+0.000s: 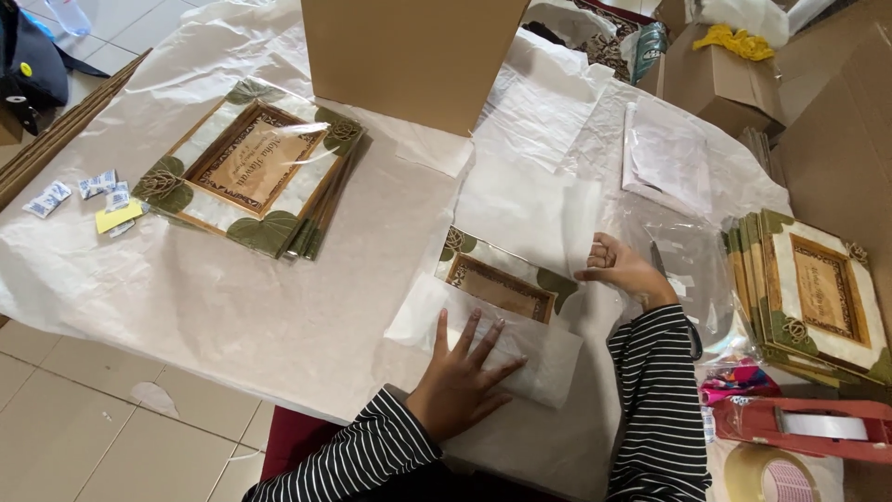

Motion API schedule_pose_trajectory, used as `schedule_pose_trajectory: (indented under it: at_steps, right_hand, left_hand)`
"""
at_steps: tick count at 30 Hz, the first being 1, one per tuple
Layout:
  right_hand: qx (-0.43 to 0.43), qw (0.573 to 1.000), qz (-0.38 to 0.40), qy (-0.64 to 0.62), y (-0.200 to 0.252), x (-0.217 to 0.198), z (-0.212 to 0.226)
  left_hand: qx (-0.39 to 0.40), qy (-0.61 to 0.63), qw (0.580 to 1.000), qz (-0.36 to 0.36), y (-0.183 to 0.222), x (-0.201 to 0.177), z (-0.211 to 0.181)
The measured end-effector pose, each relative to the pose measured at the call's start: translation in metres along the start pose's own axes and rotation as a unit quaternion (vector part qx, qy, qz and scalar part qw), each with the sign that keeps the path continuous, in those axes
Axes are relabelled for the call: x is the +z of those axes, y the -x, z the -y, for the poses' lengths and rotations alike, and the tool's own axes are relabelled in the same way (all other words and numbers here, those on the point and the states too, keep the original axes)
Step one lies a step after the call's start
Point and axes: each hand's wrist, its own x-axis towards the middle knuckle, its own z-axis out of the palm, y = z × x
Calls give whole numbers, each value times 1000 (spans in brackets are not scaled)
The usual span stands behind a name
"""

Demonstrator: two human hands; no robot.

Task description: Wrapping decorative frames in protective paper and placing them into a cardboard box for shipping.

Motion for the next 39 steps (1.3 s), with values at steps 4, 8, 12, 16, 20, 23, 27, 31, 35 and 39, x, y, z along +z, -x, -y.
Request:
schedule_pose_trajectory:
  at_steps: [4, 8, 12, 16, 20, 23, 27, 31, 35, 39]
  right_hand:
    - [-35, 999, -28, 26, -2, 23, -3]
    - [-125, 956, -249, 90, -22, 52, -16]
    - [-37, 964, -254, -75, 9, 63, 22]
    - [44, 984, -169, -43, 22, 24, 28]
    - [51, 996, -14, 77, 15, -13, 1]
    - [42, 989, 36, 140, 17, -9, 2]
    - [22, 990, 25, 135, 5, 5, -1]
    - [26, 997, 4, 73, 5, 7, -4]
    - [7, 985, -74, 157, 20, 26, 15]
    - [-21, 957, -115, 267, 15, 30, 12]
  left_hand:
    - [0, 5, 1000, 0, 1, 2, 1]
    - [0, -2, 1000, 1, 1, 3, 2]
    - [1, 4, 1000, -3, 1, 3, 1]
    - [4, 15, 1000, -12, 2, 5, 3]
    - [4, 4, 1000, -20, 2, 6, 2]
    - [3, 0, 1000, -14, 2, 8, 2]
    - [3, 18, 1000, -20, 2, 5, 2]
    - [-1, 17, 1000, -13, 0, 1, 0]
    - [-2, 15, 1000, -10, -1, 1, 1]
    - [-1, 22, 1000, -21, 0, 3, 2]
